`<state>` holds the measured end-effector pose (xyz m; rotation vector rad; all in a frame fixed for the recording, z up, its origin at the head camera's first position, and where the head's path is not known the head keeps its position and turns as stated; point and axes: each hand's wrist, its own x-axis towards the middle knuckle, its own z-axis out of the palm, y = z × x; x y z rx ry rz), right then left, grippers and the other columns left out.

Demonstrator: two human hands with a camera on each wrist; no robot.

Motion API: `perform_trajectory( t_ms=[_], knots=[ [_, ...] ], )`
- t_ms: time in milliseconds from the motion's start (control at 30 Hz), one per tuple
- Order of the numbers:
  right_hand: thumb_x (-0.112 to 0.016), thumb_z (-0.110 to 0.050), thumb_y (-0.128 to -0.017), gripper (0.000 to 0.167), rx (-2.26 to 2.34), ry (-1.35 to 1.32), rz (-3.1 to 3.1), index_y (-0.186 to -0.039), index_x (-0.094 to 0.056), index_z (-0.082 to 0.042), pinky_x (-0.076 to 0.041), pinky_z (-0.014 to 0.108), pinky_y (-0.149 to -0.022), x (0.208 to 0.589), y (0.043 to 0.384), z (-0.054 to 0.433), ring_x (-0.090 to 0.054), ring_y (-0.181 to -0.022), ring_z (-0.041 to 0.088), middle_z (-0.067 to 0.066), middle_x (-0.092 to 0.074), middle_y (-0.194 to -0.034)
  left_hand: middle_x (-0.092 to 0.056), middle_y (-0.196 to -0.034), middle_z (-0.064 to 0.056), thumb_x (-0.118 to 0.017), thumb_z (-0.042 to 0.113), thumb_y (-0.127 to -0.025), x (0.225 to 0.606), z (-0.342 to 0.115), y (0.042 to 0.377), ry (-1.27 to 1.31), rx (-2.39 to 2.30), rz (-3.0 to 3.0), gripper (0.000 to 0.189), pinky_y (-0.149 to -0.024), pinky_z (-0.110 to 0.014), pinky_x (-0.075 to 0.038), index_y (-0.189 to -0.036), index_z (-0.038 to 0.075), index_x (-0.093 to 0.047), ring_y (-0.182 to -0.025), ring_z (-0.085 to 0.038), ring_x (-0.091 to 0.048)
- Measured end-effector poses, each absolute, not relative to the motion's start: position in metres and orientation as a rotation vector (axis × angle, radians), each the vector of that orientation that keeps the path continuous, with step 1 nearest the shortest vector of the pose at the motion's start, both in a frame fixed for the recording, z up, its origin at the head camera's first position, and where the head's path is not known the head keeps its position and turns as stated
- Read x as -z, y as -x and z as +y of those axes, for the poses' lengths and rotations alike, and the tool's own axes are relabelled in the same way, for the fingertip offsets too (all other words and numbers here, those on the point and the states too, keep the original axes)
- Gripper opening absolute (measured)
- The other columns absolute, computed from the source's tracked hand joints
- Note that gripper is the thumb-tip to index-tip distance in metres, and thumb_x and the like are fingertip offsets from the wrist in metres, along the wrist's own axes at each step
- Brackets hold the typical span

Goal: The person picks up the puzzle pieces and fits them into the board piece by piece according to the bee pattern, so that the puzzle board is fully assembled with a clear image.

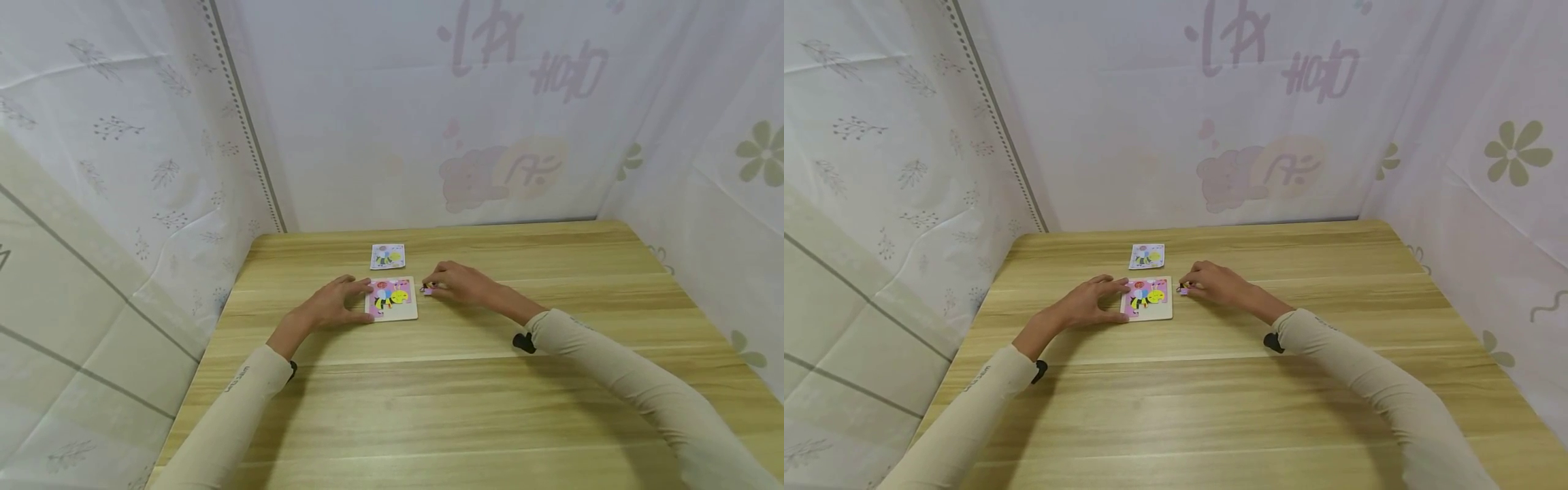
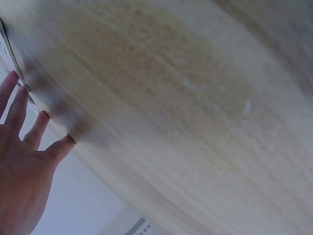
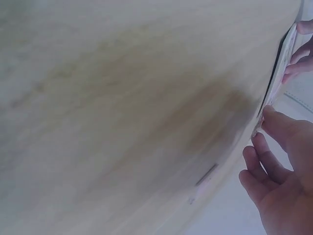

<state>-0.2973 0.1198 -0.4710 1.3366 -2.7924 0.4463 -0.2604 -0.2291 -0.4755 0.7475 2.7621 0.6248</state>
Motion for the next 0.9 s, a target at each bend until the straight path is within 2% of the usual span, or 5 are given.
perform_trajectory(
  t_ms=[167, 300, 900],
  knots=[
    [-0.072, -0.019, -0.1, 0.029, -0.484, -1.375, -2.783, -0.126, -0.075, -0.007, -0.055, 0.038, -0.086, 0.469, 0.295, 0.11, -0.062, -0.102, 0.023, 0.011, -0.068, -0.112, -0.042, -0.164, -0.001, -0.077, 0.059, -0.088, 0.475, -0.229, 0.26, -0.763, -0.635, 2.766, 0.076, -0.119, -0.062, -0.031, -0.151, 0.02, -0.057, -0.152, -0.037, -0.032],
    [-0.072, -0.02, -0.1, 0.028, -0.502, -1.389, -2.788, -0.126, -0.076, -0.009, -0.056, 0.038, -0.086, 0.469, 0.292, 0.1, -0.062, -0.102, 0.023, 0.01, -0.068, -0.113, -0.042, -0.164, 0.0, -0.077, 0.059, -0.088, 0.476, -0.229, 0.26, -0.769, -0.635, 2.765, 0.076, -0.119, -0.062, -0.031, -0.151, 0.02, -0.057, -0.152, -0.037, -0.032],
    [-0.071, -0.028, -0.101, 0.028, -0.552, -1.486, -2.797, -0.126, -0.075, -0.016, -0.054, 0.039, -0.098, 0.475, 0.286, 0.062, -0.061, -0.115, 0.02, 0.004, -0.069, -0.119, -0.039, -0.164, 0.008, -0.077, 0.06, -0.088, 0.477, -0.23, 0.261, -0.75, -0.64, 2.755, 0.075, -0.12, -0.059, -0.031, -0.151, 0.023, -0.057, -0.154, -0.031, -0.029]
  ],
)
